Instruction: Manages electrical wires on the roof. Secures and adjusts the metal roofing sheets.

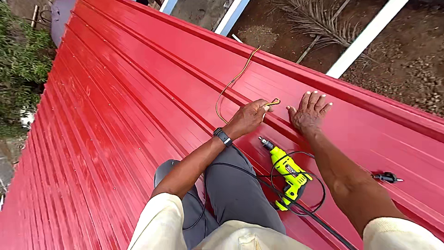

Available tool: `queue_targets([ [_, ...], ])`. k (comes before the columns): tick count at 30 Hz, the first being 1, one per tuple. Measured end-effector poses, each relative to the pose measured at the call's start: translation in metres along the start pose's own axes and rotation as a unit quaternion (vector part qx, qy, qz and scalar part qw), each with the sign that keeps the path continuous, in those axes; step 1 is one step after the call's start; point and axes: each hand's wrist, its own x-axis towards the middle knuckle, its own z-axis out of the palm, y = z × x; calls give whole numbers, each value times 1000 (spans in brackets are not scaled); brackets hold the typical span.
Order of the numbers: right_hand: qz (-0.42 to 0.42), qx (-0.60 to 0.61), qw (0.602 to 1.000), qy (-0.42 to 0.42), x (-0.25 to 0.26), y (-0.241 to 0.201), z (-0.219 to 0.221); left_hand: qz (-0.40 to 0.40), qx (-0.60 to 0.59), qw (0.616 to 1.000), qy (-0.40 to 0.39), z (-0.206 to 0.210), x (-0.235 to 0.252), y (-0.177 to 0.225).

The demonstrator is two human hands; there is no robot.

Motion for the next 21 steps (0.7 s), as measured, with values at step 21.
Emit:
queue_targets([
  [21, 90, 37, 995, 7, 13, -12, -12, 14, 80, 997, -15, 38, 101, 34],
])
